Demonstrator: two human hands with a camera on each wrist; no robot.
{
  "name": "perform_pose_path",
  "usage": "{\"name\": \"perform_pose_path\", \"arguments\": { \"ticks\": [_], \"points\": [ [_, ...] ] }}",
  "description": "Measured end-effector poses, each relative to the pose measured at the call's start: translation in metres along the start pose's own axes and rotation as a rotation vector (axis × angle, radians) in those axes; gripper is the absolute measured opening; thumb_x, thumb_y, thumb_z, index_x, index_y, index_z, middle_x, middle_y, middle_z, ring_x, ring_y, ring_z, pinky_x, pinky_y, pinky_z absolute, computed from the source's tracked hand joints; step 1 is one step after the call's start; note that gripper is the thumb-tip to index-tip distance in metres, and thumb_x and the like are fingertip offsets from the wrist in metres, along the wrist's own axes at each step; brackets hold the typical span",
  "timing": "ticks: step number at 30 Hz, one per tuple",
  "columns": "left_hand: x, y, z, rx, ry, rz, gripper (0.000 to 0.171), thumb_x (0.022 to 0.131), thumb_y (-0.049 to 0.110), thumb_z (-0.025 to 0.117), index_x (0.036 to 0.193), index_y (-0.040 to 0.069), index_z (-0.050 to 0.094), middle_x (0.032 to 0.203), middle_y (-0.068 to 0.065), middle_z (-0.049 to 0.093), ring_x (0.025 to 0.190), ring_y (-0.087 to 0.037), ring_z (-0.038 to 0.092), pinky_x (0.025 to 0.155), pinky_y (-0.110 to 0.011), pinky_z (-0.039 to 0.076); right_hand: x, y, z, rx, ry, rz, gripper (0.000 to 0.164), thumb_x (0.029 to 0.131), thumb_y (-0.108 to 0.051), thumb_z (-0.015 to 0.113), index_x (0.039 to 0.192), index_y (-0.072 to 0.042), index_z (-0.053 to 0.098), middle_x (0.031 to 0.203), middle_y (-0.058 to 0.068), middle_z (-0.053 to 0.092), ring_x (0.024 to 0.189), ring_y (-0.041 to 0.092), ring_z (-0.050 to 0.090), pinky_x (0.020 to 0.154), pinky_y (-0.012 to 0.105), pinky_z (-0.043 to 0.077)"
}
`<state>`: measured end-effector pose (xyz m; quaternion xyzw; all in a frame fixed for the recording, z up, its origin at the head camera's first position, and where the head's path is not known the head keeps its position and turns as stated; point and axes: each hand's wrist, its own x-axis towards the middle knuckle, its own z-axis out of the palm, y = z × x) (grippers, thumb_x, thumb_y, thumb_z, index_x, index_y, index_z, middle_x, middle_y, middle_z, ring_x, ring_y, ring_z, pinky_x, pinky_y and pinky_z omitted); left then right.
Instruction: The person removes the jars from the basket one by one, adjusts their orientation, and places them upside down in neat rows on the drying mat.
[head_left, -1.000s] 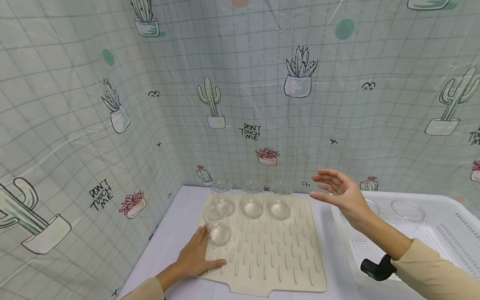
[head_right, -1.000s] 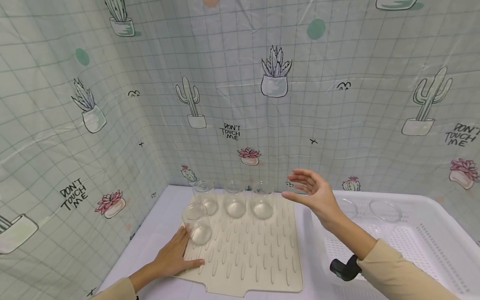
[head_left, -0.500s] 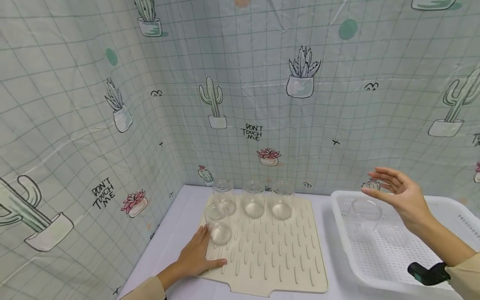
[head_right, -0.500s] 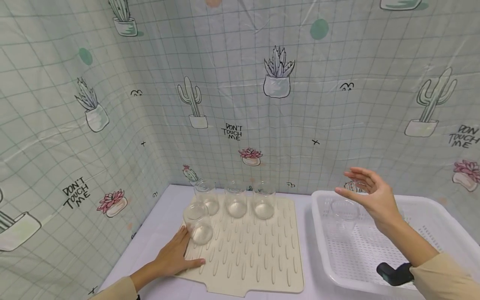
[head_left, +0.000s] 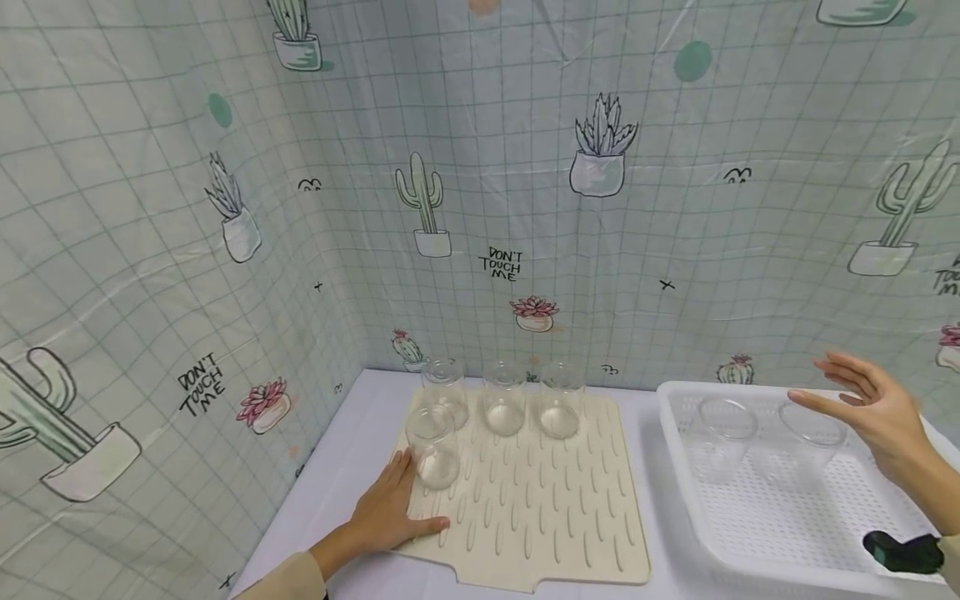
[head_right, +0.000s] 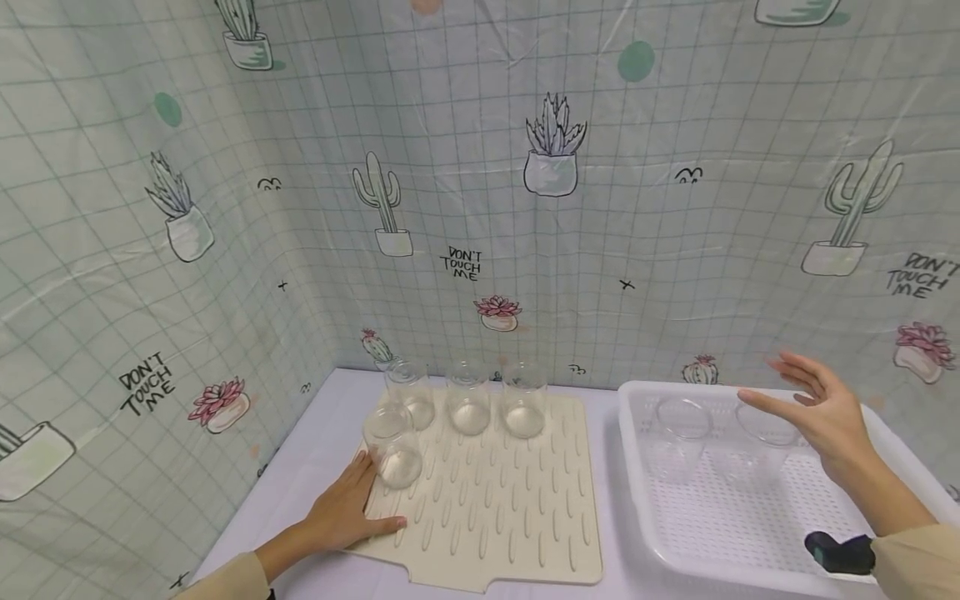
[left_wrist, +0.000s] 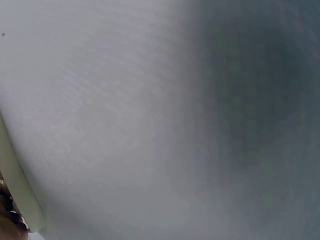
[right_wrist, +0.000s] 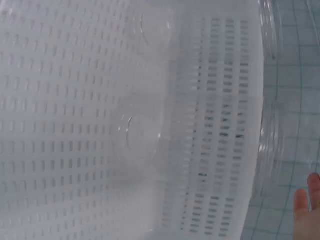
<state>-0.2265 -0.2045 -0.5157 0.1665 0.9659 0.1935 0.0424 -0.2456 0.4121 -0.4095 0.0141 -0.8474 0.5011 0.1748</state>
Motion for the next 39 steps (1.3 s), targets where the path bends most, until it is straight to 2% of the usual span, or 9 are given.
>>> {"name": "perform_pose_path", "arguments": {
  "ticks": [3,6,8,10,15,22,29,31,39],
  "points": [
    [0.000,0.000,0.000,-0.004,0.001,-0.004,0.113,0.072,0.074,0.053,0.145,-0.003,0.013,0.151,-0.018,0.009,0.138,-0.033,0.005,0.108,-0.050,0.017,0.001,0.015,-0.004,-0.037,-0.032,0.017,0.078,0.087,-0.013,0.064,0.148,-0.024,0.016,0.129,-0.024,0.034,0.123,-0.003,0.028,0.103,0.010,0.016],
    [0.000,0.000,0.000,-0.005,0.003,-0.004,0.113,0.072,0.073,0.054,0.145,-0.003,0.013,0.151,-0.018,0.008,0.138,-0.033,0.006,0.108,-0.050,0.017,0.000,0.029,-0.009,-0.019,-0.124,0.071,0.082,0.090,-0.018,0.060,0.148,-0.028,0.003,0.145,-0.018,0.019,0.137,0.007,0.010,0.112,0.040,0.007],
    [0.000,-0.001,0.000,-0.003,0.004,-0.004,0.113,0.072,0.073,0.054,0.145,-0.003,0.013,0.151,-0.018,0.008,0.138,-0.033,0.006,0.108,-0.050,0.018,0.000,0.038,-0.011,0.004,-0.192,0.107,0.084,0.091,-0.019,0.058,0.147,-0.030,-0.004,0.151,-0.014,0.005,0.140,0.017,-0.002,0.103,0.061,0.005],
    [0.000,-0.001,0.000,-0.004,0.006,-0.005,0.113,0.072,0.073,0.054,0.145,-0.003,0.013,0.151,-0.018,0.008,0.138,-0.034,0.006,0.107,-0.050,0.018,0.001,0.047,-0.012,0.018,-0.245,0.124,0.086,0.092,-0.019,0.058,0.147,-0.030,-0.007,0.151,-0.012,-0.002,0.139,0.024,-0.008,0.095,0.070,0.005],
    [0.000,-0.002,-0.001,-0.005,0.003,-0.011,0.114,0.072,0.073,0.054,0.145,-0.003,0.012,0.151,-0.018,0.008,0.138,-0.034,0.005,0.107,-0.051,0.019,-0.001,0.064,-0.012,0.059,-0.331,0.140,0.087,0.091,-0.014,0.058,0.147,-0.030,-0.007,0.150,-0.012,0.000,0.136,0.033,-0.016,0.096,0.068,0.001],
    [-0.001,-0.001,-0.001,-0.003,0.012,-0.011,0.114,0.071,0.073,0.054,0.145,-0.004,0.013,0.151,-0.020,0.010,0.138,-0.035,0.006,0.107,-0.052,0.019,0.000,0.070,-0.012,0.077,-0.451,0.249,0.094,0.089,-0.014,0.061,0.147,-0.021,-0.013,0.150,0.012,-0.018,0.127,0.053,-0.011,0.089,0.074,0.007],
    [-0.001,0.000,0.000,0.000,0.009,-0.019,0.114,0.071,0.073,0.054,0.145,-0.004,0.015,0.151,-0.019,0.011,0.138,-0.035,0.007,0.106,-0.052,0.021,-0.001,0.080,-0.007,-0.013,-0.487,0.226,0.094,0.087,-0.015,0.063,0.147,-0.010,-0.008,0.137,-0.013,0.025,0.123,0.055,0.015,0.085,0.072,0.025],
    [-0.001,-0.001,0.000,-0.001,0.011,-0.018,0.114,0.071,0.073,0.054,0.145,-0.004,0.014,0.151,-0.019,0.011,0.138,-0.034,0.007,0.106,-0.052,0.021,-0.001,0.081,-0.006,-0.009,-0.503,0.223,0.092,0.086,-0.014,0.064,0.147,-0.007,-0.006,0.138,-0.006,0.026,0.123,0.056,0.014,0.084,0.073,0.024],
    [0.001,-0.002,0.000,0.013,0.007,-0.025,0.114,0.071,0.074,0.053,0.145,-0.004,0.014,0.151,-0.018,0.010,0.138,-0.034,0.007,0.107,-0.050,0.020,0.001,0.086,-0.002,0.050,-0.519,0.255,0.085,0.084,-0.010,0.065,0.146,-0.003,0.007,0.122,-0.018,0.031,0.123,0.061,0.006,0.086,0.075,0.015]
  ]
}}
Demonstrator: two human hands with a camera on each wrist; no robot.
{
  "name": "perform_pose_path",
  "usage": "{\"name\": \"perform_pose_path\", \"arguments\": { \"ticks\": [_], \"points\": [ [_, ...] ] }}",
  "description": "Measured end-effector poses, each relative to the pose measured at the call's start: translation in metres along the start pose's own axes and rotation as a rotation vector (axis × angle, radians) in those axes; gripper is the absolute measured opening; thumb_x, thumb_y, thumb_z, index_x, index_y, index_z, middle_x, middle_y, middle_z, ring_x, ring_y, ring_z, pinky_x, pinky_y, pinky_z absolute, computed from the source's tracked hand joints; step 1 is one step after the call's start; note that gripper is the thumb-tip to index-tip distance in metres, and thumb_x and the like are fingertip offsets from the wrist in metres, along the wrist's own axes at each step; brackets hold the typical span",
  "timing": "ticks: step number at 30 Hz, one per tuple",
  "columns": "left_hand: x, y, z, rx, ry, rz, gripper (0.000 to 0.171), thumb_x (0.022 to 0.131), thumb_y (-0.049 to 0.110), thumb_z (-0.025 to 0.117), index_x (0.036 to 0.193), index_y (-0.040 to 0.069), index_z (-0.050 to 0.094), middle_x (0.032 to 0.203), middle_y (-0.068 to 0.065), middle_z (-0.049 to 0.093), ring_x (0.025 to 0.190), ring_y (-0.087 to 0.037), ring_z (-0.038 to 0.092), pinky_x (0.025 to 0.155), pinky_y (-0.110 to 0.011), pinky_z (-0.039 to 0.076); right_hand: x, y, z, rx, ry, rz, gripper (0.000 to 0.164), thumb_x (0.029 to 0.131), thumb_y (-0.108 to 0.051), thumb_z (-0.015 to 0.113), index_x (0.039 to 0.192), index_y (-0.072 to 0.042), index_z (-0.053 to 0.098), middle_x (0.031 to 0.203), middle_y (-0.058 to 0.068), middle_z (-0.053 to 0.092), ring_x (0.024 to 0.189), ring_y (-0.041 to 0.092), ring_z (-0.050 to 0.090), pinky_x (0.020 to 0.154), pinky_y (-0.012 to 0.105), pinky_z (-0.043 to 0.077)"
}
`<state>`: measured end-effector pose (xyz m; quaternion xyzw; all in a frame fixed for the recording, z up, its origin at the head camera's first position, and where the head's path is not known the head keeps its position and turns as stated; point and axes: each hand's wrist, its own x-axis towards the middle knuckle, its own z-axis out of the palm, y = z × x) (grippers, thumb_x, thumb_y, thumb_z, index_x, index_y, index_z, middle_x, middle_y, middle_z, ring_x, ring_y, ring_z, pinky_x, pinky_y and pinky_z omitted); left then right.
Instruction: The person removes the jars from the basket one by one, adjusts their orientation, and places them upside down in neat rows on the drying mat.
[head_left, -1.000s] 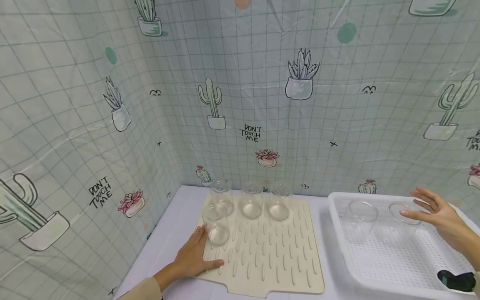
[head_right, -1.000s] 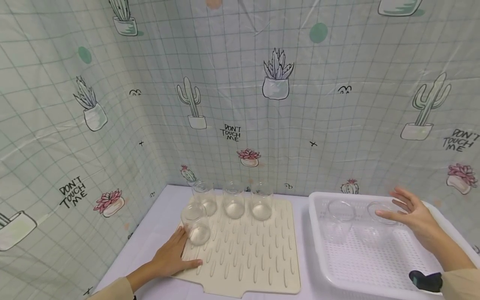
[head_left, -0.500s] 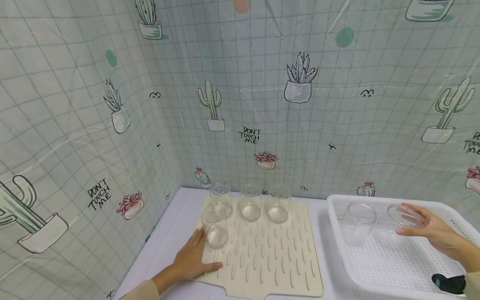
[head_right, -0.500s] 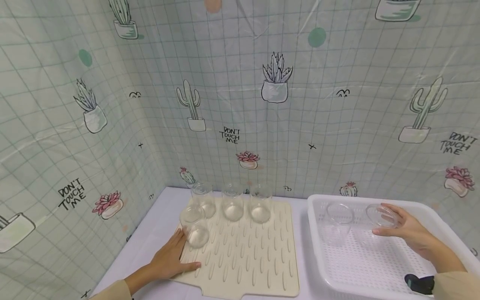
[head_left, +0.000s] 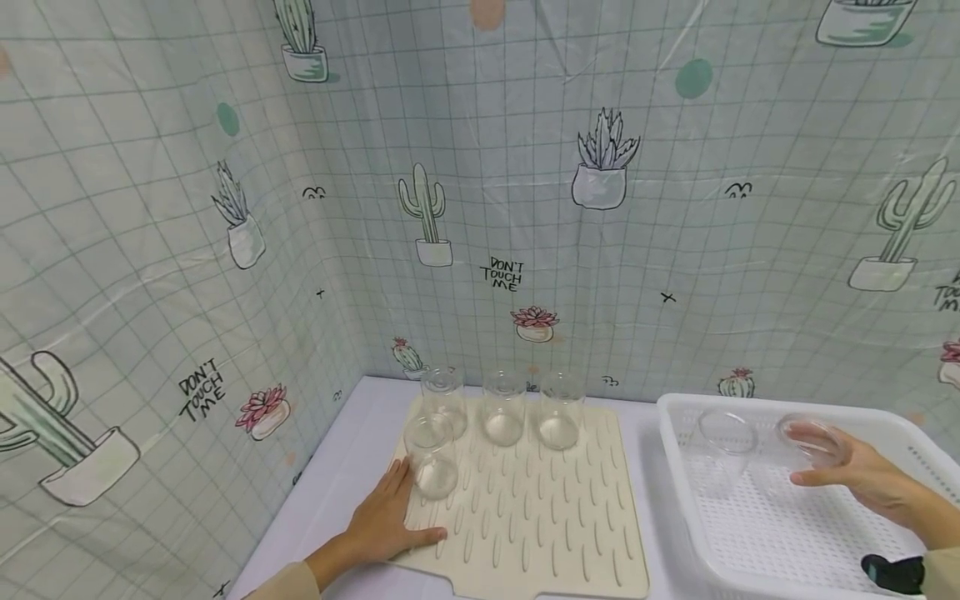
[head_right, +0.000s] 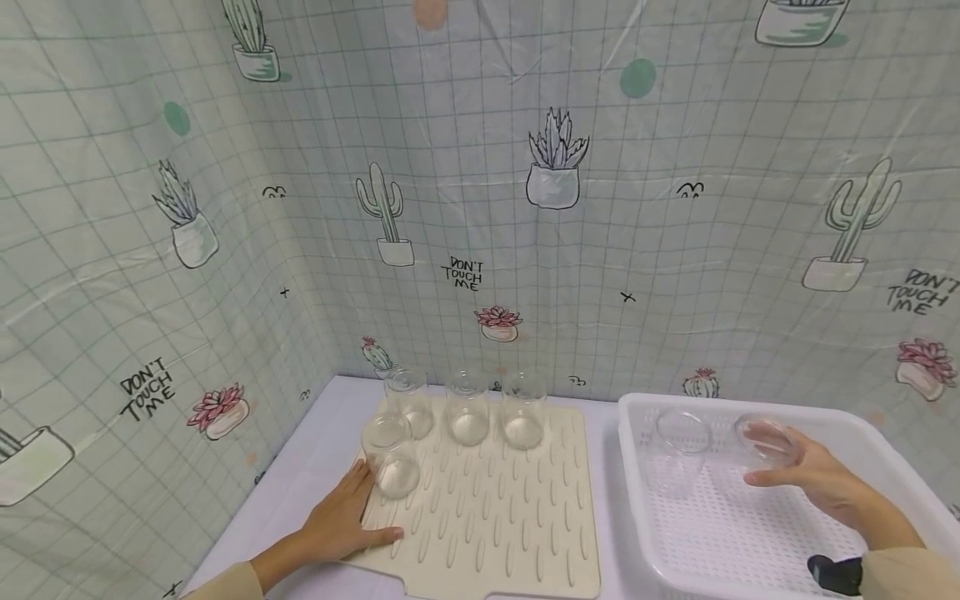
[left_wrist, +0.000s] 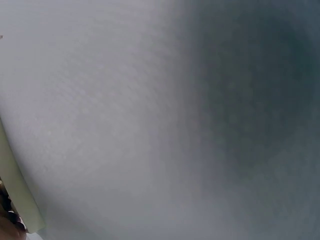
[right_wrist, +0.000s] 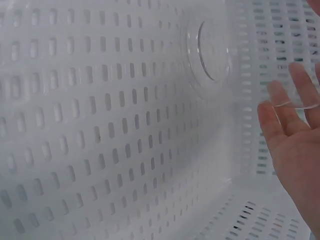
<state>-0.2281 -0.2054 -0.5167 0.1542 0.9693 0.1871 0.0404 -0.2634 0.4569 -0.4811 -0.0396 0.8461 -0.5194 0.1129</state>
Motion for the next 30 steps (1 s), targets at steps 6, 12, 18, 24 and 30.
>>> {"name": "perform_pose_path", "arguments": {
  "ticks": [6,12,18,24,30],
  "points": [
    [0.001,0.001,0.000,-0.020,0.001,0.010,0.114,0.072,0.074,0.054,0.145,-0.003,0.013,0.151,-0.018,0.010,0.138,-0.034,0.006,0.107,-0.052,0.018,-0.001,0.002,0.001,-0.061,0.022,0.019,0.089,0.083,-0.014,0.067,0.146,-0.002,0.005,0.131,-0.001,0.030,0.121,0.060,0.012,0.083,0.075,0.021],
    [0.001,-0.001,0.000,-0.009,-0.006,-0.007,0.115,0.071,0.074,0.054,0.145,-0.003,0.013,0.151,-0.018,0.009,0.138,-0.034,0.006,0.107,-0.050,0.019,-0.001,-0.003,0.001,-0.167,0.035,-0.013,0.083,0.085,-0.017,0.066,0.141,0.007,0.010,0.131,0.006,0.035,0.117,0.056,0.024,0.081,0.068,0.034],
    [0.000,0.000,0.001,-0.014,-0.005,-0.006,0.115,0.071,0.075,0.053,0.145,-0.003,0.012,0.151,-0.018,0.009,0.138,-0.033,0.005,0.107,-0.051,0.019,-0.005,-0.009,-0.008,-0.220,0.059,0.022,0.087,0.086,-0.021,0.065,0.144,0.005,0.005,0.138,0.039,0.012,0.116,0.060,0.022,0.077,0.071,0.033],
    [0.000,0.001,-0.001,-0.036,-0.010,-0.003,0.114,0.072,0.074,0.053,0.146,-0.002,0.010,0.152,-0.017,0.007,0.138,-0.033,0.004,0.108,-0.051,0.017,-0.015,-0.023,-0.020,-0.201,0.082,-0.023,0.082,0.088,-0.020,0.063,0.149,-0.017,0.008,0.143,0.010,0.025,0.119,0.053,0.030,0.081,0.074,0.024],
    [-0.001,0.001,-0.002,-0.043,-0.006,0.007,0.114,0.072,0.073,0.055,0.146,-0.002,0.011,0.151,-0.017,0.008,0.138,-0.033,0.005,0.107,-0.051,0.017,-0.025,-0.039,-0.031,-0.240,0.129,-0.174,0.072,0.088,-0.007,0.061,0.146,-0.021,0.020,0.113,-0.035,0.029,0.090,-0.021,0.037,0.080,0.061,0.039]
  ]
}}
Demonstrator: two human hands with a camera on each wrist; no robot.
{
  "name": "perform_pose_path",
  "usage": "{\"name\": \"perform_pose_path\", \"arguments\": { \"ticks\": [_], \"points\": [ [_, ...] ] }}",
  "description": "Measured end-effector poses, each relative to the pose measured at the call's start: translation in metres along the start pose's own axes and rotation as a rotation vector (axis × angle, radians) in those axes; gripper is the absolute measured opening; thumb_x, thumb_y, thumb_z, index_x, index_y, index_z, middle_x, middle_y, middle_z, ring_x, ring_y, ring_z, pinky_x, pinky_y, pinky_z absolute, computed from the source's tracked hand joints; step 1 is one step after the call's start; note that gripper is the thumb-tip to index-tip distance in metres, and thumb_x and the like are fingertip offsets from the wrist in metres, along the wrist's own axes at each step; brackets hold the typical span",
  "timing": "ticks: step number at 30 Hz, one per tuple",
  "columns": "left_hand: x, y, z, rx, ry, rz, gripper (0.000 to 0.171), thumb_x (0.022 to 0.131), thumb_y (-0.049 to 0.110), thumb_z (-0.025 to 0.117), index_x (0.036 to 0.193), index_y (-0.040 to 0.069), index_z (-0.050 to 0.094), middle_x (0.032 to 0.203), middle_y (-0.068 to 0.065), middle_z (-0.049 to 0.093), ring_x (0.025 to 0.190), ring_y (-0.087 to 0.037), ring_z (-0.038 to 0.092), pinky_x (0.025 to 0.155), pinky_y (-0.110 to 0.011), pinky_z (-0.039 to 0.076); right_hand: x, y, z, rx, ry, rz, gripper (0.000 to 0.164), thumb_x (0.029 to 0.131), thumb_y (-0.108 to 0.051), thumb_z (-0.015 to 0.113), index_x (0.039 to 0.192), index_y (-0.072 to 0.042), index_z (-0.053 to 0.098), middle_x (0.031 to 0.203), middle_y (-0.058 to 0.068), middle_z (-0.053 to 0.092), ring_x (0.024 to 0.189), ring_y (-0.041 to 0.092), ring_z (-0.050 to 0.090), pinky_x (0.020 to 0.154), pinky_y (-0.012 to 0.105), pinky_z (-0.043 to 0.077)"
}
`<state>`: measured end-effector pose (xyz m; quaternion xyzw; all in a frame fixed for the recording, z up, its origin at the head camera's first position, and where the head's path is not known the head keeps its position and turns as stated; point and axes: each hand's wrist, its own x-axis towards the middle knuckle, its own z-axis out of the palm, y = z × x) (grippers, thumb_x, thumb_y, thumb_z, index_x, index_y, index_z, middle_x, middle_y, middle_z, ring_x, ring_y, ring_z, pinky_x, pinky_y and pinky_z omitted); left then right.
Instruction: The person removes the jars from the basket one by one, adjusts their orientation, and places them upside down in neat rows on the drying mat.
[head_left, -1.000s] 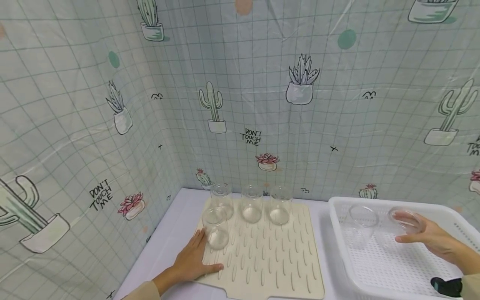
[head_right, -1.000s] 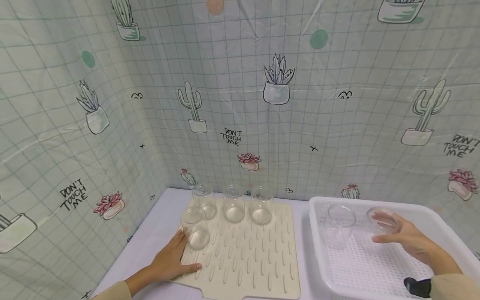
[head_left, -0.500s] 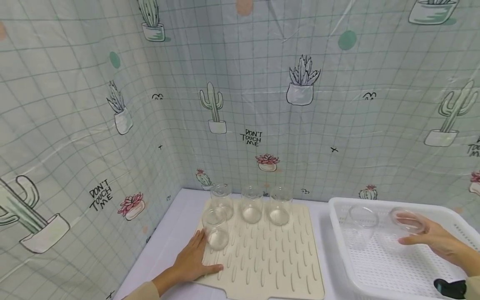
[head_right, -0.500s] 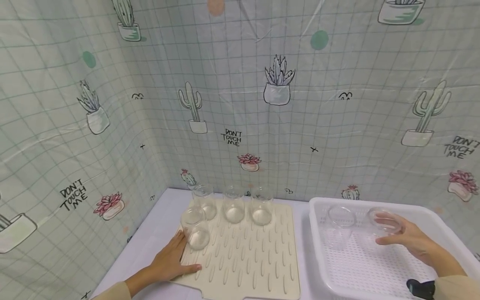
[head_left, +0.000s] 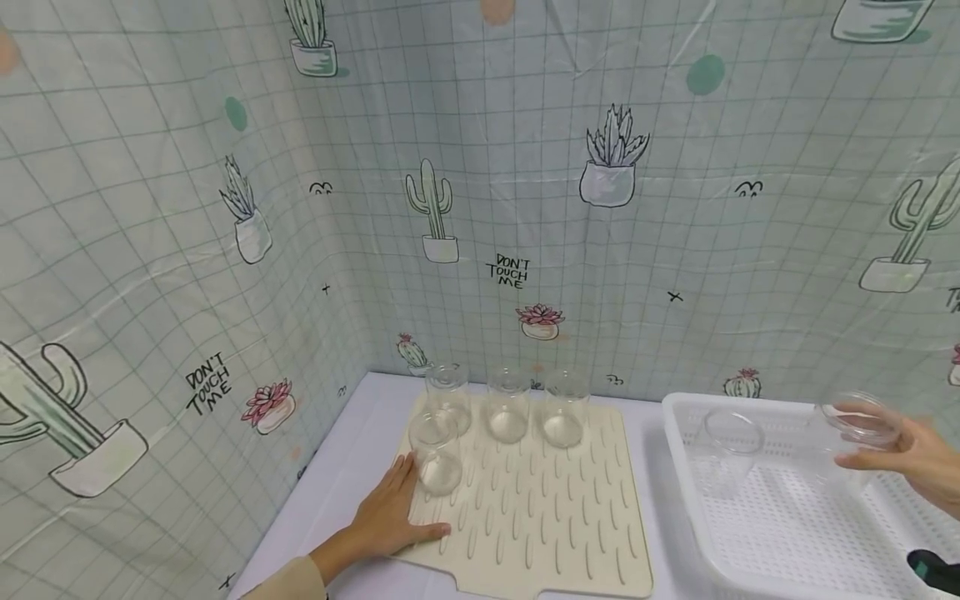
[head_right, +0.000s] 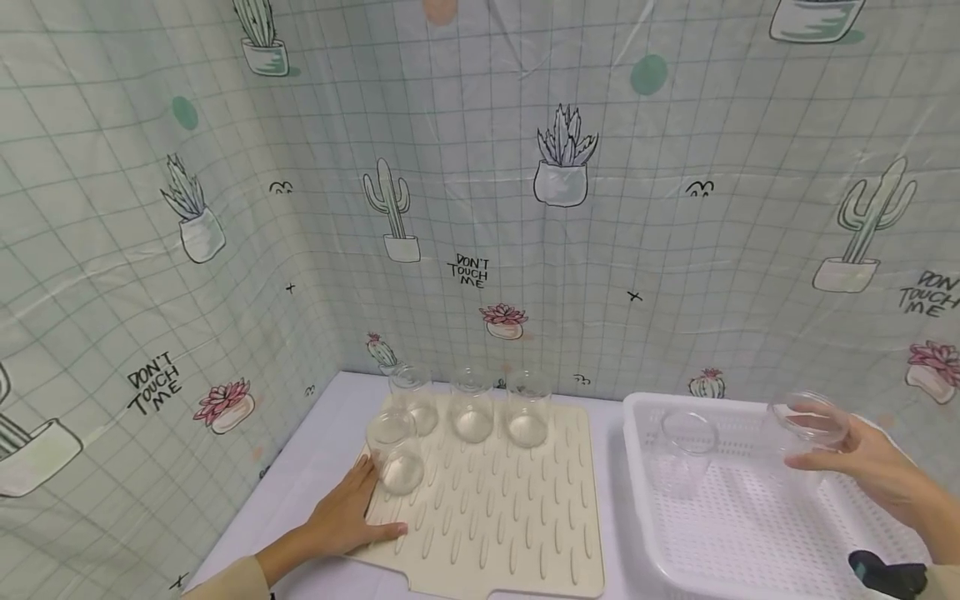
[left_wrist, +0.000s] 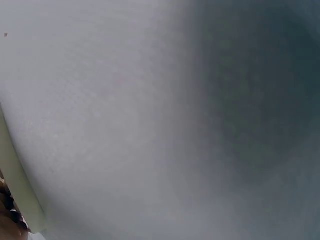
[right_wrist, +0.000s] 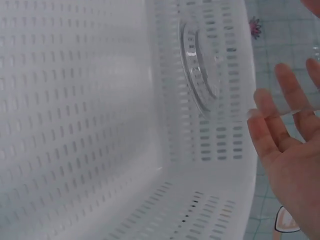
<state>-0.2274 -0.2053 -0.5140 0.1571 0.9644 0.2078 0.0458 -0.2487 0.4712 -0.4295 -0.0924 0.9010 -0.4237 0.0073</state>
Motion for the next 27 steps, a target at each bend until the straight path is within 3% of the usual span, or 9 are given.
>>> {"name": "perform_pose_path", "arguments": {
  "ticks": [3,5,10,12,14,16,17,23,27],
  "points": [
    [0.001,0.000,0.000,-0.001,-0.001,0.002,0.114,0.072,0.073,0.055,0.146,-0.002,0.010,0.151,-0.017,0.008,0.138,-0.033,0.005,0.107,-0.051,0.018,-0.001,-0.006,-0.004,-0.047,0.045,-0.080,0.071,0.088,-0.001,0.060,0.145,-0.018,0.023,0.115,-0.034,0.028,0.093,-0.022,0.035,0.076,0.027,0.047],
    [0.001,-0.001,0.000,-0.001,-0.002,0.002,0.114,0.072,0.073,0.054,0.146,-0.002,0.010,0.152,-0.017,0.008,0.138,-0.033,0.005,0.107,-0.052,0.018,-0.001,-0.010,-0.005,-0.047,0.056,-0.124,0.071,0.087,0.003,0.058,0.145,-0.016,0.023,0.119,-0.031,0.028,0.095,-0.021,0.035,0.067,0.010,0.038],
    [0.001,-0.001,0.000,-0.002,-0.014,-0.008,0.115,0.071,0.074,0.053,0.146,-0.002,0.010,0.152,-0.017,0.007,0.138,-0.033,0.004,0.107,-0.052,0.017,-0.001,-0.020,-0.005,-0.021,0.082,-0.199,0.073,0.083,0.010,0.058,0.144,-0.013,0.026,0.124,-0.027,0.030,0.100,-0.019,0.036,0.077,0.004,0.031],
    [0.000,-0.001,0.000,-0.001,-0.018,-0.011,0.115,0.071,0.075,0.053,0.146,-0.002,0.010,0.152,-0.017,0.007,0.138,-0.033,0.004,0.107,-0.052,0.017,-0.001,-0.026,-0.006,0.000,0.086,-0.186,0.075,0.084,0.009,0.059,0.145,-0.016,0.024,0.123,-0.027,0.029,0.098,-0.019,0.034,0.101,0.018,0.027],
    [0.000,-0.001,0.000,0.006,-0.016,-0.011,0.116,0.071,0.075,0.053,0.145,-0.002,0.010,0.151,-0.018,0.008,0.138,-0.033,0.005,0.107,-0.052,0.018,0.000,-0.033,-0.007,0.012,0.094,-0.177,0.077,0.083,0.008,0.060,0.146,-0.017,0.023,0.122,-0.026,0.028,0.097,-0.017,0.032,0.109,0.047,0.015],
    [0.000,-0.001,0.000,0.008,-0.014,-0.011,0.115,0.071,0.075,0.053,0.145,-0.003,0.010,0.151,-0.018,0.008,0.138,-0.033,0.005,0.107,-0.052,0.018,0.000,-0.041,-0.007,0.005,0.111,-0.154,0.080,0.083,0.006,0.063,0.146,-0.020,0.022,0.120,-0.026,0.027,0.095,-0.016,0.030,0.092,0.070,0.013],
    [0.000,-0.001,0.000,0.010,-0.013,-0.011,0.116,0.071,0.075,0.053,0.145,-0.003,0.010,0.151,-0.018,0.008,0.138,-0.033,0.005,0.107,-0.051,0.018,0.000,-0.045,-0.007,0.011,0.115,-0.149,0.080,0.082,0.005,0.063,0.146,-0.021,0.022,0.119,-0.026,0.027,0.094,-0.015,0.029,0.082,0.076,0.013],
    [0.001,-0.003,0.002,0.018,-0.002,-0.003,0.116,0.071,0.075,0.053,0.145,-0.003,0.011,0.151,-0.018,0.008,0.138,-0.033,0.005,0.107,-0.051,0.018,0.000,-0.070,-0.003,-0.041,0.132,-0.127,0.080,0.083,-0.003,0.066,0.146,-0.022,0.021,0.116,-0.025,0.029,0.103,-0.004,0.030,0.079,0.074,0.020],
    [0.002,-0.004,0.002,0.026,0.003,0.002,0.116,0.071,0.076,0.052,0.145,-0.003,0.011,0.151,-0.019,0.009,0.138,-0.034,0.005,0.107,-0.052,0.019,0.001,-0.088,-0.002,-0.099,0.125,-0.106,0.079,0.083,-0.009,0.068,0.146,-0.022,0.022,0.117,-0.024,0.032,0.099,-0.001,0.033,0.073,0.066,0.034]
  ]
}}
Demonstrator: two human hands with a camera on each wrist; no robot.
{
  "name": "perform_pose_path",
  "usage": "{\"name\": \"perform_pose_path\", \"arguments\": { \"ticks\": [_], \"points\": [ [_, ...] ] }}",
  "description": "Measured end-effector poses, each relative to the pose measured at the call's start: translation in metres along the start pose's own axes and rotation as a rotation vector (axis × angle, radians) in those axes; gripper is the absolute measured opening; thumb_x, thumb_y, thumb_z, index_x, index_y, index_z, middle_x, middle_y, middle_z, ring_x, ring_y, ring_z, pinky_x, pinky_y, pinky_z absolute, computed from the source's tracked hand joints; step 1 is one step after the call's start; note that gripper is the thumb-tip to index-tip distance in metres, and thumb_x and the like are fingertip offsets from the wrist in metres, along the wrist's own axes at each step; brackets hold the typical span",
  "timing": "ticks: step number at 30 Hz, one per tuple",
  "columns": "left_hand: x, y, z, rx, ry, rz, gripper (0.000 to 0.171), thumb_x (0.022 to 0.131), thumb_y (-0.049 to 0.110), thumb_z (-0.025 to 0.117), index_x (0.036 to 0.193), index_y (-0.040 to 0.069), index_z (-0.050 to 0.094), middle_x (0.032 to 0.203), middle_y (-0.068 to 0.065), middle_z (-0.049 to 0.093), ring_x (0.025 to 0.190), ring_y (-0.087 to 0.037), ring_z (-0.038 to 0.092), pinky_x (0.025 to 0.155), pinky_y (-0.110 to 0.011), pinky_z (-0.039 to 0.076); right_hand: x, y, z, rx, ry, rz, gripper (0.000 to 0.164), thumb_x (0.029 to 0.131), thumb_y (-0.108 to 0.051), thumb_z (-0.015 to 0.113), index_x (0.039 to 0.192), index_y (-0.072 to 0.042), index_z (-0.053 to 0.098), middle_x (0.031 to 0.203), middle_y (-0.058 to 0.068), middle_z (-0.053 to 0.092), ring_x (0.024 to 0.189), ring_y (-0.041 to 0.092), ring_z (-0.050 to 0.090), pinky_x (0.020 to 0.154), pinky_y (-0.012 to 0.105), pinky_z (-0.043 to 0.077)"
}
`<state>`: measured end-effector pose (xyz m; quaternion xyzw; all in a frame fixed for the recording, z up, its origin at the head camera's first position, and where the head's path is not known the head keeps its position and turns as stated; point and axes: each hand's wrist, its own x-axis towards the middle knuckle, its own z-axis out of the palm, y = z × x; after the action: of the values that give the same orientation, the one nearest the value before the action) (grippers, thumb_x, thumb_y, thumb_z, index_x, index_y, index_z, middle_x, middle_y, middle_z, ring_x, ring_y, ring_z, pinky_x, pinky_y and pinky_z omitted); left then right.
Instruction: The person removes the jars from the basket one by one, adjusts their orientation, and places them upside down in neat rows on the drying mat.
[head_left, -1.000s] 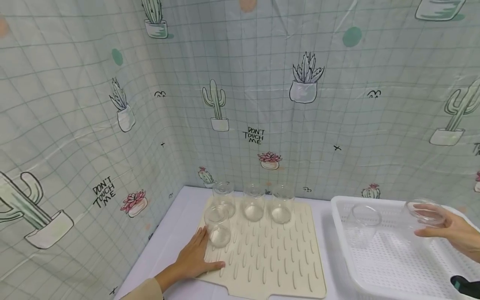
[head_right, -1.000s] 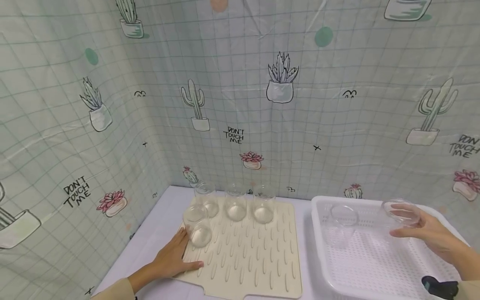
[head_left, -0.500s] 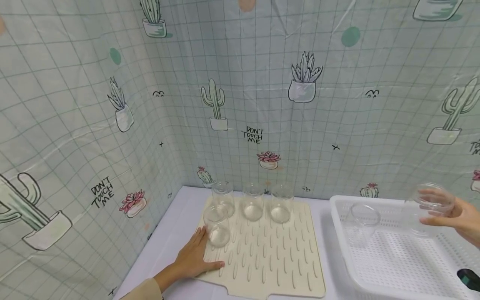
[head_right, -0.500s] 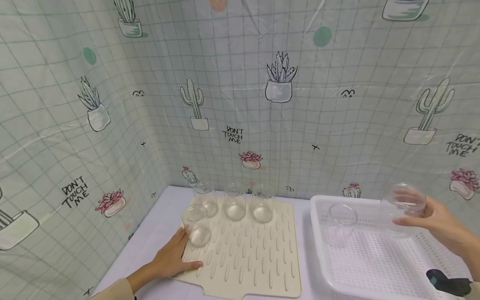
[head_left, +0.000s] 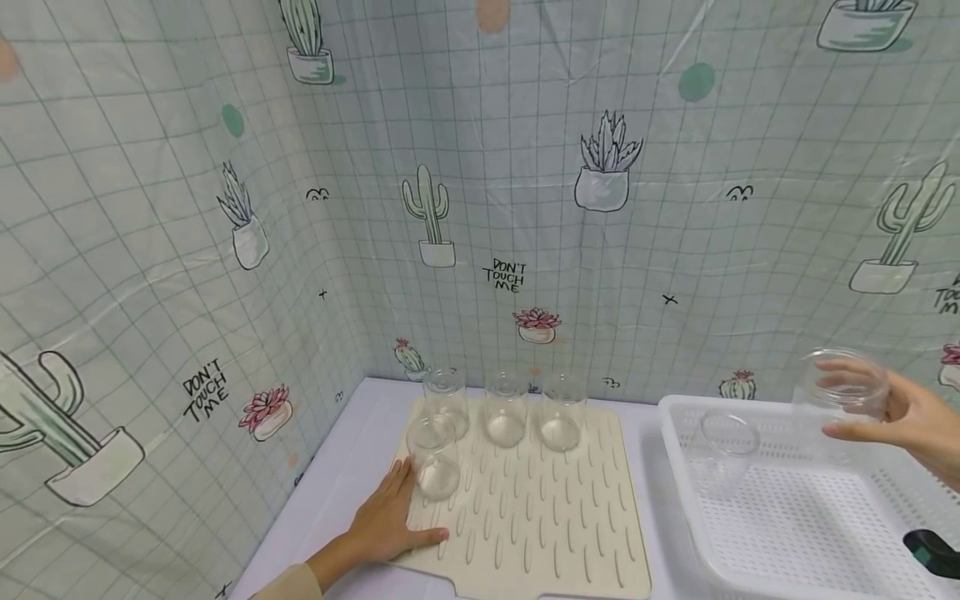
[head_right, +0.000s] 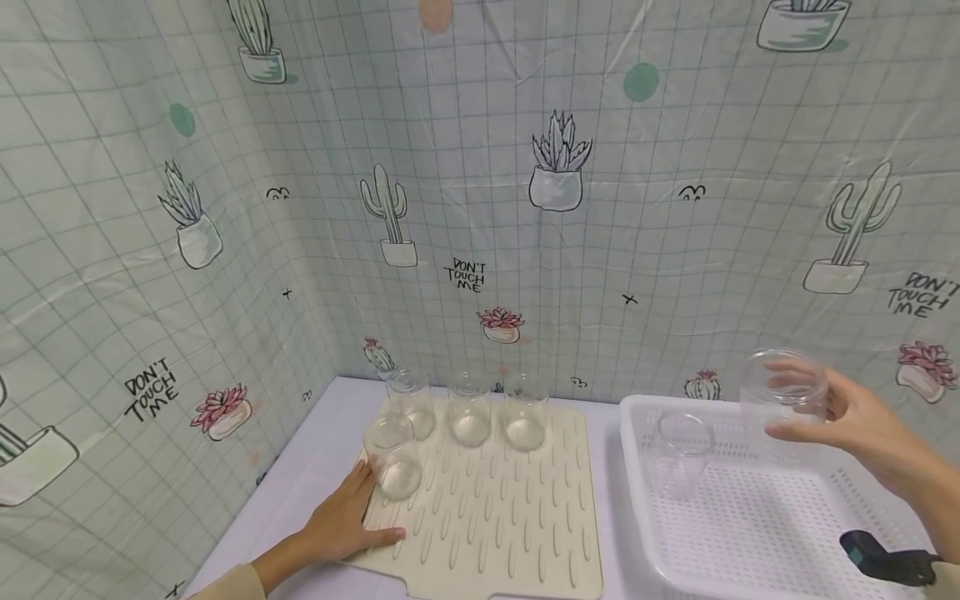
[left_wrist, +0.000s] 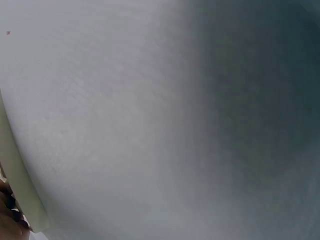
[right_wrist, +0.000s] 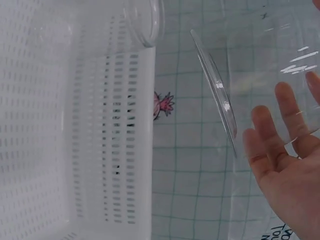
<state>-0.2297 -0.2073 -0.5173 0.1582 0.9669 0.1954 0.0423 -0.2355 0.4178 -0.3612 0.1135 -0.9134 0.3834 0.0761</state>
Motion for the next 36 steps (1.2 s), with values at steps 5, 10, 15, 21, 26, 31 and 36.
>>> {"name": "perform_pose_path", "arguments": {
  "ticks": [5,10,15,21,26,31,36],
  "points": [
    [-0.003,0.000,-0.001,-0.020,0.005,0.005,0.114,0.072,0.073,0.054,0.145,-0.003,0.012,0.151,-0.019,0.009,0.138,-0.034,0.006,0.106,-0.053,0.020,0.003,-0.020,0.001,-0.060,-0.015,0.014,0.077,0.083,-0.016,0.069,0.146,-0.023,0.024,0.121,-0.014,0.036,0.094,-0.008,0.032,0.070,0.054,0.041],
    [-0.009,-0.001,-0.001,-0.065,0.008,-0.018,0.115,0.070,0.072,0.057,0.145,-0.001,0.013,0.151,-0.019,0.011,0.138,-0.034,0.010,0.102,-0.055,0.025,0.006,-0.037,0.009,-0.093,-0.005,0.034,0.075,0.079,-0.021,0.074,0.142,-0.022,0.034,0.118,-0.012,0.041,0.092,-0.010,0.035,0.067,0.048,0.042],
    [-0.007,-0.005,-0.002,-0.079,0.023,-0.027,0.113,0.070,0.073,0.057,0.146,0.002,0.015,0.151,-0.017,0.013,0.137,-0.033,0.014,0.102,-0.054,0.028,0.011,-0.055,0.013,-0.083,-0.003,-0.024,0.076,0.075,-0.015,0.077,0.140,-0.022,0.038,0.116,-0.012,0.047,0.094,-0.007,0.041,0.068,0.035,0.042],
    [-0.005,-0.009,-0.012,-0.194,0.039,-0.022,0.110,0.071,0.064,0.064,0.145,-0.001,0.016,0.149,-0.020,0.017,0.136,-0.035,0.015,0.105,-0.054,0.020,0.016,-0.070,0.017,-0.092,0.010,-0.067,0.077,0.072,-0.014,0.079,0.138,-0.021,0.041,0.116,-0.008,0.050,0.097,-0.004,0.042,0.068,0.025,0.039],
    [-0.008,-0.009,-0.033,-0.380,0.027,-0.079,0.110,0.071,0.054,0.071,0.146,0.000,0.012,0.150,-0.020,0.014,0.136,-0.038,0.012,0.106,-0.056,0.015,0.019,-0.081,0.022,-0.084,0.016,-0.075,0.075,0.069,-0.014,0.081,0.135,-0.021,0.045,0.114,-0.005,0.053,0.097,0.002,0.045,0.070,0.019,0.037],
    [-0.005,-0.004,-0.065,-0.443,0.085,-0.095,0.103,0.075,0.049,0.070,0.148,0.008,0.011,0.152,-0.013,0.013,0.137,-0.036,0.013,0.104,-0.058,0.017,0.022,-0.092,0.029,-0.106,0.018,-0.084,0.075,0.066,-0.017,0.084,0.132,-0.023,0.048,0.110,-0.007,0.054,0.090,0.003,0.050,0.066,0.023,0.042],
    [0.003,0.011,-0.100,-0.523,0.144,-0.017,0.096,0.079,0.044,0.069,0.149,0.017,0.008,0.153,-0.006,0.008,0.136,-0.036,0.014,0.103,-0.059,0.020,0.024,-0.104,0.034,-0.113,0.025,-0.103,0.075,0.064,-0.020,0.085,0.129,-0.024,0.050,0.108,-0.008,0.055,0.086,0.009,0.051,0.065,0.025,0.044]
  ]
}}
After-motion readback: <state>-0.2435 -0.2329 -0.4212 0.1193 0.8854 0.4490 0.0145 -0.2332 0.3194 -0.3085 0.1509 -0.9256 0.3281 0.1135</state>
